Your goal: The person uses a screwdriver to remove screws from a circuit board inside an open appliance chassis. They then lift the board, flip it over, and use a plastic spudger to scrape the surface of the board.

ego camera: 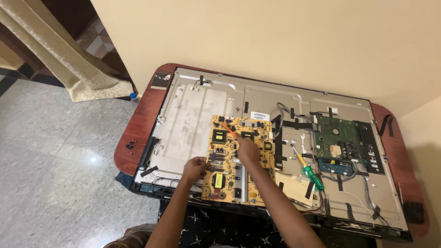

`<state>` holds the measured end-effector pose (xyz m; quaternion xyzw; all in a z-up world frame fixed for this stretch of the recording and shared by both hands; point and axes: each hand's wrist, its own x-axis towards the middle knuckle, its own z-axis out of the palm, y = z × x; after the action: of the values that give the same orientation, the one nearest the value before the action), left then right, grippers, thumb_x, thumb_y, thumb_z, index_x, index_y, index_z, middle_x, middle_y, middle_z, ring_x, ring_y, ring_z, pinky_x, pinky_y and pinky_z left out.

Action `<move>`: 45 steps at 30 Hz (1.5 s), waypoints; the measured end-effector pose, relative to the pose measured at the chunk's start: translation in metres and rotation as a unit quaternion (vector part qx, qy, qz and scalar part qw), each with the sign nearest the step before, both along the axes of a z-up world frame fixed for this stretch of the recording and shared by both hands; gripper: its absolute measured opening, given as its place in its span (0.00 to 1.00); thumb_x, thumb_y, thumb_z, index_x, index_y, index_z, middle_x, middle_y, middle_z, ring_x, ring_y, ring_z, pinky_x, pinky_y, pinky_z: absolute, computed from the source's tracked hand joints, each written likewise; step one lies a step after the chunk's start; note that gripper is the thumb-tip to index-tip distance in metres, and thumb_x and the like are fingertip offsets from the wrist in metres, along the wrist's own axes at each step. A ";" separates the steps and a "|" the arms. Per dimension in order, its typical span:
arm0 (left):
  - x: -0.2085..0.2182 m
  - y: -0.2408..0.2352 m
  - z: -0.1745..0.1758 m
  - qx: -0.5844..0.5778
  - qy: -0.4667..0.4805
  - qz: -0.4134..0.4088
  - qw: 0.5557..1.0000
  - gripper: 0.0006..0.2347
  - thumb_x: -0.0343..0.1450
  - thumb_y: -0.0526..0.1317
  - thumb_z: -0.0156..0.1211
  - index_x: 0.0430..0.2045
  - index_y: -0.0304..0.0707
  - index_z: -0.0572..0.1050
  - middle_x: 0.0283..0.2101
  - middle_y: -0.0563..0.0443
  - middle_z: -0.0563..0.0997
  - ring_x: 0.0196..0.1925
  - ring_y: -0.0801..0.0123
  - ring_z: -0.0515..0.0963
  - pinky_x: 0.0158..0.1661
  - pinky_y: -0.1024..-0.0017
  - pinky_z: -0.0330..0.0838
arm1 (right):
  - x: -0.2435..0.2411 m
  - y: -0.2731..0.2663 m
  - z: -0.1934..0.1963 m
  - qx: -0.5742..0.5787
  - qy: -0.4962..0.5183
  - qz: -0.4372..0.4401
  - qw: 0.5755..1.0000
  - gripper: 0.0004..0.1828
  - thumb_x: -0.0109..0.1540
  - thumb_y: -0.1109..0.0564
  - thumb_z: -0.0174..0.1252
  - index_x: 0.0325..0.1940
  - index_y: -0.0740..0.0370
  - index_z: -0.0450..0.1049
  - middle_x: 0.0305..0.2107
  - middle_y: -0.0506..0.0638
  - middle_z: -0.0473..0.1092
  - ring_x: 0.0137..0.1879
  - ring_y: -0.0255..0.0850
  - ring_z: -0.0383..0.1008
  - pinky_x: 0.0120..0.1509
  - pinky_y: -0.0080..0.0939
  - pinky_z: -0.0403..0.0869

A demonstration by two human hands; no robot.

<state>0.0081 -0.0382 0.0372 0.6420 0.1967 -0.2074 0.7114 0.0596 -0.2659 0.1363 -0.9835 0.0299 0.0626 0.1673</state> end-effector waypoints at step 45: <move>-0.001 -0.002 0.000 0.003 -0.018 0.005 1.000 0.07 0.68 0.32 0.66 0.36 0.33 0.76 0.33 0.49 0.82 0.28 0.71 0.81 0.27 0.71 0.80 | 0.000 -0.052 -0.014 0.004 -0.058 -0.043 0.997 0.28 0.68 0.60 0.45 0.70 0.36 0.68 0.38 0.55 0.74 0.35 0.46 0.76 0.40 0.50 0.76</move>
<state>0.0075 -0.0400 0.0370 0.6470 0.1874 -0.1920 0.7137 0.0595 -0.3178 0.1224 -0.9825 0.0620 -0.0020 0.1757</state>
